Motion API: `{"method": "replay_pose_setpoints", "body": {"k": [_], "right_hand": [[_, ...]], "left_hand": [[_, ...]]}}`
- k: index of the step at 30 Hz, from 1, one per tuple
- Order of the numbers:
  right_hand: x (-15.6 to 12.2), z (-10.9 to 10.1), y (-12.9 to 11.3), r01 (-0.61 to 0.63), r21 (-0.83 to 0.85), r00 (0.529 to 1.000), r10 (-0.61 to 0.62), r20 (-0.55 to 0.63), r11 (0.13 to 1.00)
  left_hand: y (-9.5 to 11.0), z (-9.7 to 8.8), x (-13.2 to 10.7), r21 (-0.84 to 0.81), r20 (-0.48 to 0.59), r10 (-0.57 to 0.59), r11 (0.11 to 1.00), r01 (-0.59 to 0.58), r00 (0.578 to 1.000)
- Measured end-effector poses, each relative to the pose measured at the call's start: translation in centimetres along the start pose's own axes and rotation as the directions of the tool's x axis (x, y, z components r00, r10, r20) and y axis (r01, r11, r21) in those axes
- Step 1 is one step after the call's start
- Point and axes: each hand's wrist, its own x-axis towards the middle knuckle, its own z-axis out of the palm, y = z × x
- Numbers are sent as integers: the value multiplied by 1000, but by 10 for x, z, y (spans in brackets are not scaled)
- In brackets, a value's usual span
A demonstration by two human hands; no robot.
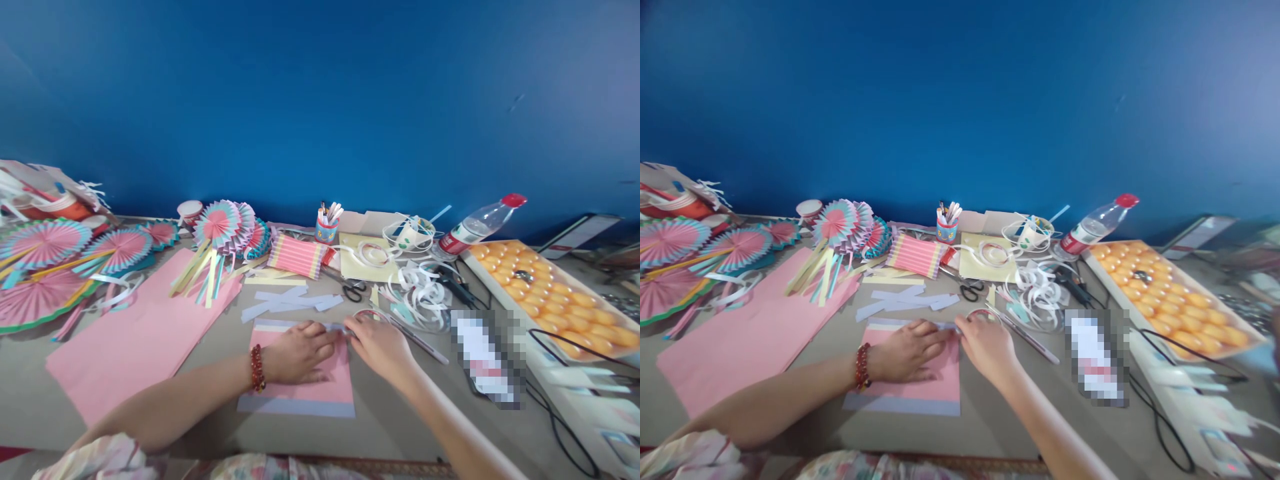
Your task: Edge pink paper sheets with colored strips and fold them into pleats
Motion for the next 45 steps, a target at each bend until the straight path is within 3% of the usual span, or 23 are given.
{"method": "replay_pose_setpoints", "body": {"k": [15, 30, 34, 40, 45], "right_hand": [[-2, 2, -8, -41, 15, 999, 41, 14, 999], [-15, 39, -1, 6, 33, 974, 2, -225, 999], [-21, 49, 2, 51, 93, 941, -16, -338, 994], [-44, 65, 25, 58, 258, 807, 107, -581, 964], [-55, 60, 24, 84, 320, 807, 125, -578, 944]], "left_hand": [[-4, 2, 10, -17, -15, 33, 999, -33, 999], [0, -4, 12, -23, 2, -10, 1000, 10, 1000], [1, -2, 12, -39, -3, -16, 999, 16, 1000], [-1, -1, 2, -75, -4, -11, 997, 10, 1000], [-2, -6, 0, -99, -5, -3, 995, 3, 1000]]}}
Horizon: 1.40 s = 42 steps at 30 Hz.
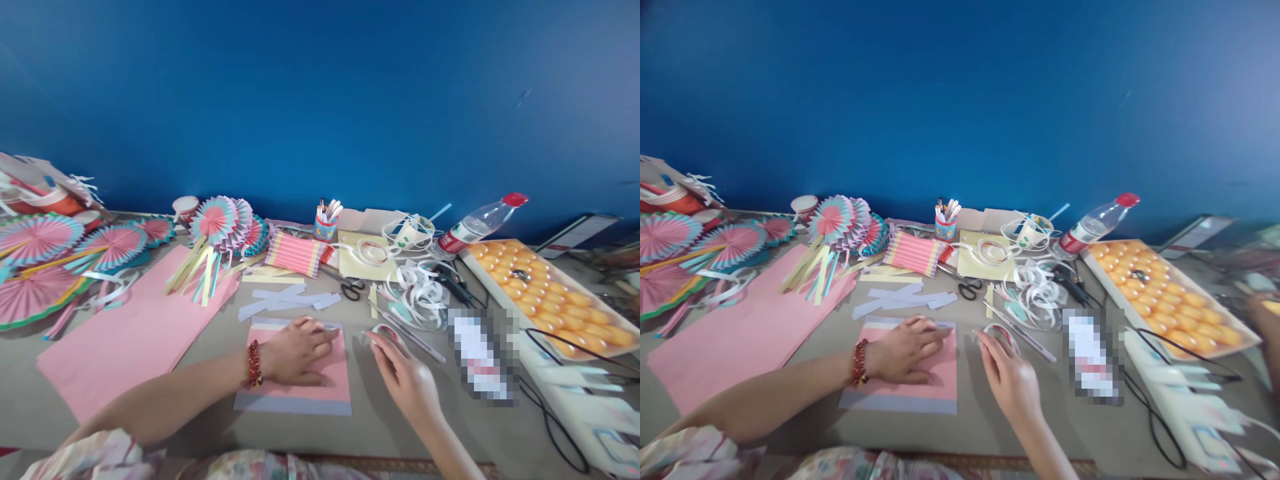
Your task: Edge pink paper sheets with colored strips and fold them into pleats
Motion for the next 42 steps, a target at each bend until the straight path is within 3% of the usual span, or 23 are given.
{"method": "replay_pose_setpoints", "body": {"k": [4, 7, 10, 13, 17, 22, 26, 30, 36, 39, 42], "right_hand": [[10, -1, -15, 13, 87, 1000, -14, 11, 996], [18, -4, -24, 22, 159, 1000, -25, 18, 987], [20, -9, -30, 32, 236, 998, -44, 46, 971], [19, -16, -38, 64, 287, 996, -80, 47, 956], [23, -21, -51, 88, 316, 991, -114, 65, 945], [28, -19, -68, 41, 362, 993, -78, 88, 931], [28, -16, -80, -90, 458, 983, 5, 184, 884], [28, -22, -70, -132, 485, 982, 46, 185, 864], [14, -37, -50, 77, 359, 956, -172, 239, 930], [5, -38, -46, 87, 295, 945, -172, 278, 951], [-3, -35, -40, 114, 172, 960, -153, 234, 979]], "left_hand": [[-4, -1, 8, -29, -11, 23, 999, -23, 1000], [-8, -3, 16, -178, -76, -11, 984, -3, 997], [-5, -14, 22, -416, -208, -181, 906, 80, 961], [5, -31, 27, -574, -286, -377, 804, 158, 881], [15, -47, 27, -590, -310, -438, 785, 191, 844], [19, -53, 18, -558, -330, -427, 808, 190, 842], [24, -64, 3, -605, -308, -453, 772, 195, 836], [25, -75, -28, -684, -237, -561, 676, 274, 793], [21, -71, -91, -752, -21, -748, 449, 482, 663], [28, -65, -113, -735, 42, -786, 394, 552, 616], [37, -58, -124, -711, 91, -807, 357, 606, 583]]}}
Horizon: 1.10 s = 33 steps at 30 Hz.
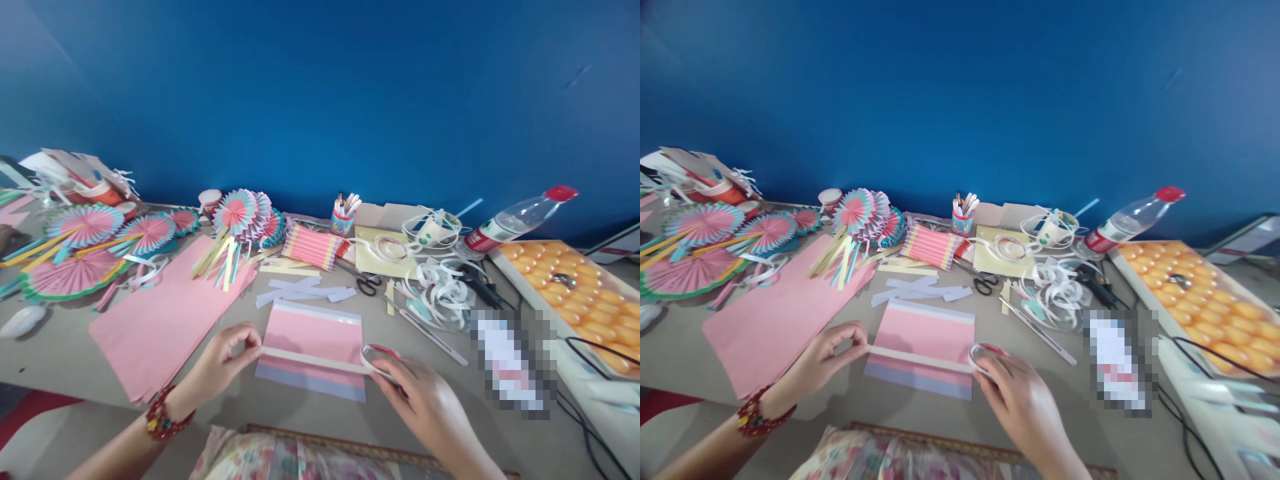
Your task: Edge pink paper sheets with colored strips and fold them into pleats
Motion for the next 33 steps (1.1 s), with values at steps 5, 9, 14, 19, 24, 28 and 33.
{"method": "replay_pose_setpoints", "body": {"k": [5, 9, 14, 19, 24, 28, 33], "right_hand": [[-15, -2, 5, -18, -80, 1000, 16, -21, 997], [-26, -11, 7, 45, -105, 999, -43, 15, 994], [-25, -12, 5, 38, -109, 994, -26, 105, 993], [-17, -2, 4, 44, -160, 994, -26, 109, 986], [-15, 5, 7, 63, -189, 995, -46, 93, 980], [-15, 13, 6, 74, -253, 997, -62, 55, 965], [-13, 20, 2, 73, -331, 997, -72, 16, 941]], "left_hand": [[-12, 9, -9, 79, -26, -22, 997, 23, 999], [-17, 11, -8, 153, -32, 1, 988, 4, 999], [-17, 11, -5, 227, -21, 32, 974, -26, 999], [-15, 10, -6, 256, -19, 22, 966, -17, 1000], [-16, 10, -8, 272, -4, 29, 962, -27, 1000], [-16, 10, -8, 322, -2, 45, 946, -42, 999], [-14, 13, -7, 409, -2, 57, 911, -51, 998]]}}
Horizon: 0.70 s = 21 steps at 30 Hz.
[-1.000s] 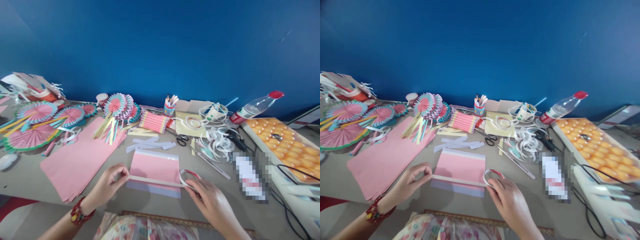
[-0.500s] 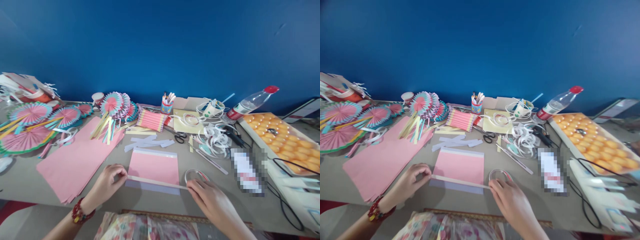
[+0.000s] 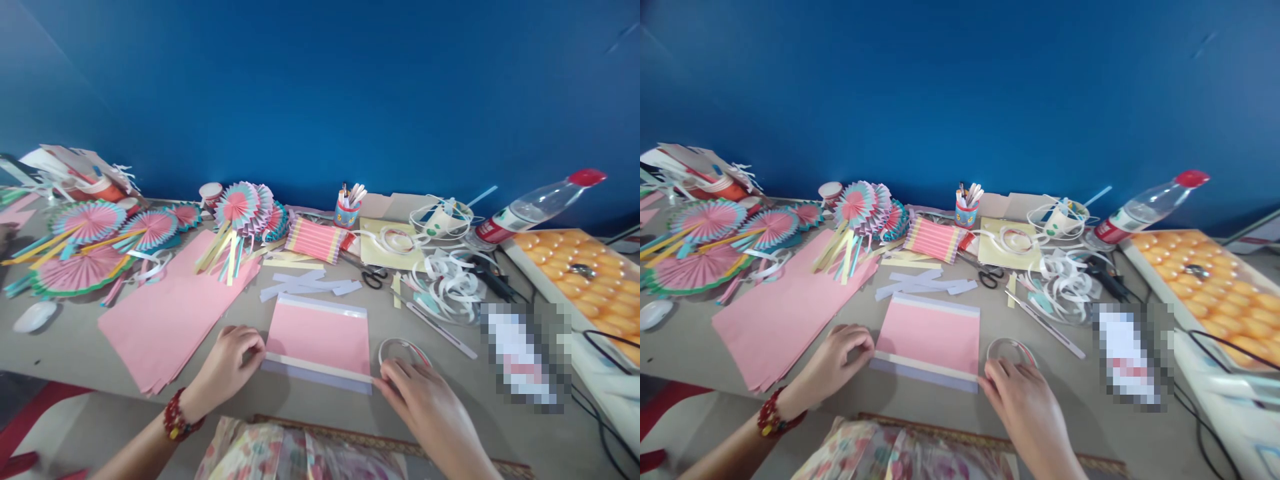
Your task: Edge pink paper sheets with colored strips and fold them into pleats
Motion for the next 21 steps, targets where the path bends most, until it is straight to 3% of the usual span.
{"method": "replay_pose_setpoints", "body": {"k": [21], "right_hand": [[0, 6, -2, 10, -65, 999, -8, 40, 998]], "left_hand": [[0, 11, -4, 175, -41, 100, 980, -91, 994]]}}
